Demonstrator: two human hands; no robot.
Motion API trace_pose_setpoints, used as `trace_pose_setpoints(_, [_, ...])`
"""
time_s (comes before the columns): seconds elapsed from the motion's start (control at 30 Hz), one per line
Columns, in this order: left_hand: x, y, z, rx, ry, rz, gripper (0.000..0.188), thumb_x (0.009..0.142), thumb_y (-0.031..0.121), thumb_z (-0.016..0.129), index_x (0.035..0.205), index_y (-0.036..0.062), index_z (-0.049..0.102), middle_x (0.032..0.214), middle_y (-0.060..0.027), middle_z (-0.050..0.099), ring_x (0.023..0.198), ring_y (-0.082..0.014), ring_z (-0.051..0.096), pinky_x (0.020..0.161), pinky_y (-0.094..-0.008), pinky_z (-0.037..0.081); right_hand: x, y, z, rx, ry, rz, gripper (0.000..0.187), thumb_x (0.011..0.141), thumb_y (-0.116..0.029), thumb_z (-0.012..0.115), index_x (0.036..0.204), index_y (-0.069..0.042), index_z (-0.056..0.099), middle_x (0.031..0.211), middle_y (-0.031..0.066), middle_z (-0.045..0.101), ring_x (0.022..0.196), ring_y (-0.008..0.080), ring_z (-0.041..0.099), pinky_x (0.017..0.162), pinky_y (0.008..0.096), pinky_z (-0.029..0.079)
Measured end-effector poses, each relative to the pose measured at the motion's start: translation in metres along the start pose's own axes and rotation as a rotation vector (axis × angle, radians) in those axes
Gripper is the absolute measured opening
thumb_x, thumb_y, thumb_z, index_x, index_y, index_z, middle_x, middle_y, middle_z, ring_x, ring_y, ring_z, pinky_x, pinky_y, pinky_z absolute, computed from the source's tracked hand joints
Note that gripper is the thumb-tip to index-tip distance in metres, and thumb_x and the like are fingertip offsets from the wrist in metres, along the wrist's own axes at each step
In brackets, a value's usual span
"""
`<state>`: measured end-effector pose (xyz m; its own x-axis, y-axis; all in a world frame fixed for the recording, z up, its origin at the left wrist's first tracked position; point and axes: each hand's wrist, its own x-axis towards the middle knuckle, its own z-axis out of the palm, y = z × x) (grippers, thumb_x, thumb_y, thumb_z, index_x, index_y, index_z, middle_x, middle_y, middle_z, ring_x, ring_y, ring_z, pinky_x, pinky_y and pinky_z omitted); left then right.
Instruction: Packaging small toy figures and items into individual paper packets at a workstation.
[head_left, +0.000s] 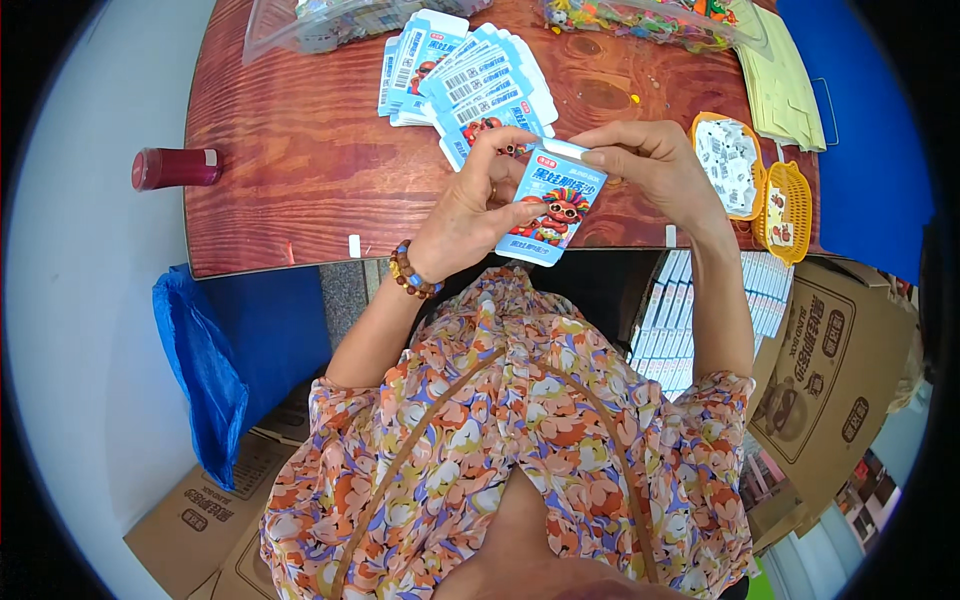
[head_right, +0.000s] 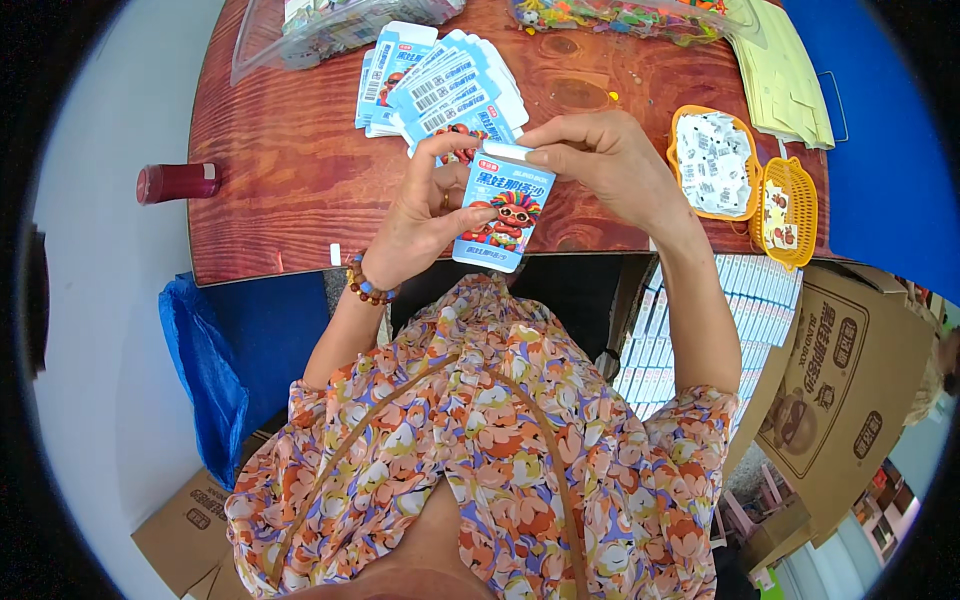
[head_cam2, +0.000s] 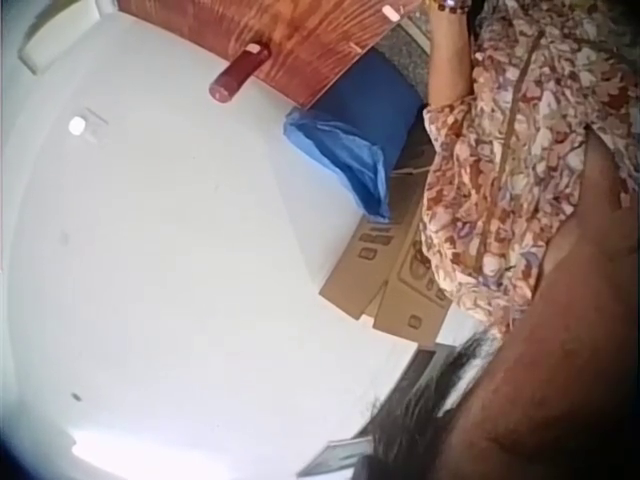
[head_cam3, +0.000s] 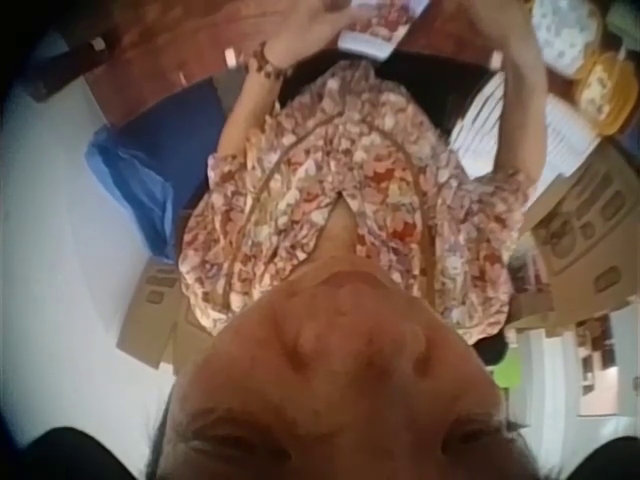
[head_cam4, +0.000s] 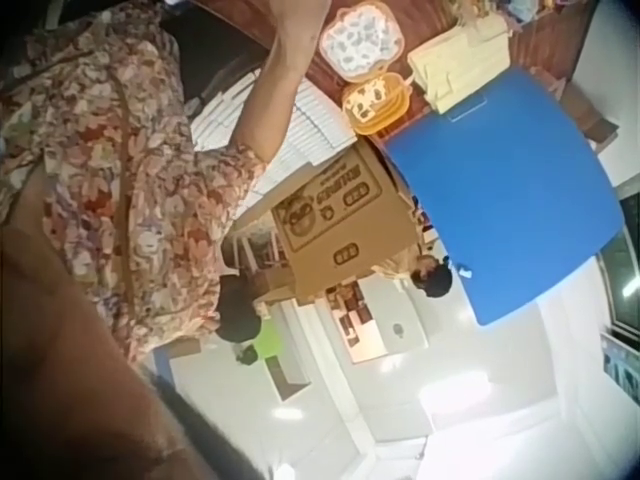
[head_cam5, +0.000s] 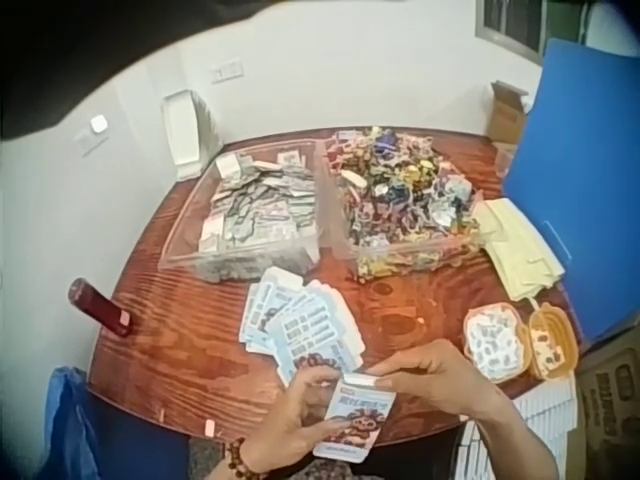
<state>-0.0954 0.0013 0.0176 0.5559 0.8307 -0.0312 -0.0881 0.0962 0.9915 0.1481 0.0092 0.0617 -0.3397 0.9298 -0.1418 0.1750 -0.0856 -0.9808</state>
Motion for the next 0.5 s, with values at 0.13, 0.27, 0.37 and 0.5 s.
trace_pose_setpoints(0.13, [0.0, 0.002, 0.001, 0.023, 0.005, -0.051, 0.068, 0.086, 0.0, 0.073, 0.14, 0.0095, 0.033, 0.101, -0.0119, 0.067, 0.091, -0.017, 0.069, 0.075, -0.03, 0.056, -0.004, -0.002, 0.003, -0.157, 0.047, -0.048, 0.021, 0.093, -0.005, 0.066, 0.112, 0.001, 0.073, 0.095, 0.0034, 0.074, 0.087, 0.0075, 0.066, 0.078, 0.0238, 0.053])
trace_pose_setpoints(0.27, [0.0, -0.001, 0.003, 0.019, 0.043, -0.039, 0.07, 0.085, -0.001, 0.073, 0.141, 0.0092, 0.032, 0.097, -0.0106, 0.066, 0.087, -0.0157, 0.068, 0.074, -0.0291, 0.055, -0.006, -0.01, 0.005, -0.303, 0.024, 0.005, 0.023, 0.093, -0.004, 0.065, 0.115, 0.001, 0.071, 0.101, 0.0063, 0.075, 0.092, 0.0085, 0.067, 0.082, 0.0244, 0.054])
trace_pose_setpoints(0.37, [0.0, 0.0, 0.006, 0.001, 0.066, -0.024, 0.073, 0.085, -0.002, 0.073, 0.143, 0.0095, 0.031, 0.094, -0.0089, 0.065, 0.085, -0.0145, 0.067, 0.074, -0.0284, 0.055, -0.012, -0.014, 0.008, -0.339, 0.009, -0.099, 0.027, 0.093, -0.003, 0.065, 0.12, 0.0, 0.069, 0.109, 0.0103, 0.074, 0.1, 0.0142, 0.069, 0.087, 0.028, 0.054])
trace_pose_setpoints(0.5, [0.0, 0.0, 0.012, 0.004, 0.107, -0.003, 0.076, 0.084, -0.003, 0.073, 0.147, 0.0101, 0.033, 0.096, -0.0081, 0.064, 0.085, -0.0134, 0.067, 0.075, -0.0275, 0.055, -0.019, 0.001, 0.023, -0.622, 0.182, -0.401, 0.03, 0.092, -0.008, 0.066, 0.121, -0.003, 0.067, 0.115, 0.0158, 0.071, 0.104, 0.0294, 0.07, 0.088, 0.0367, 0.056])
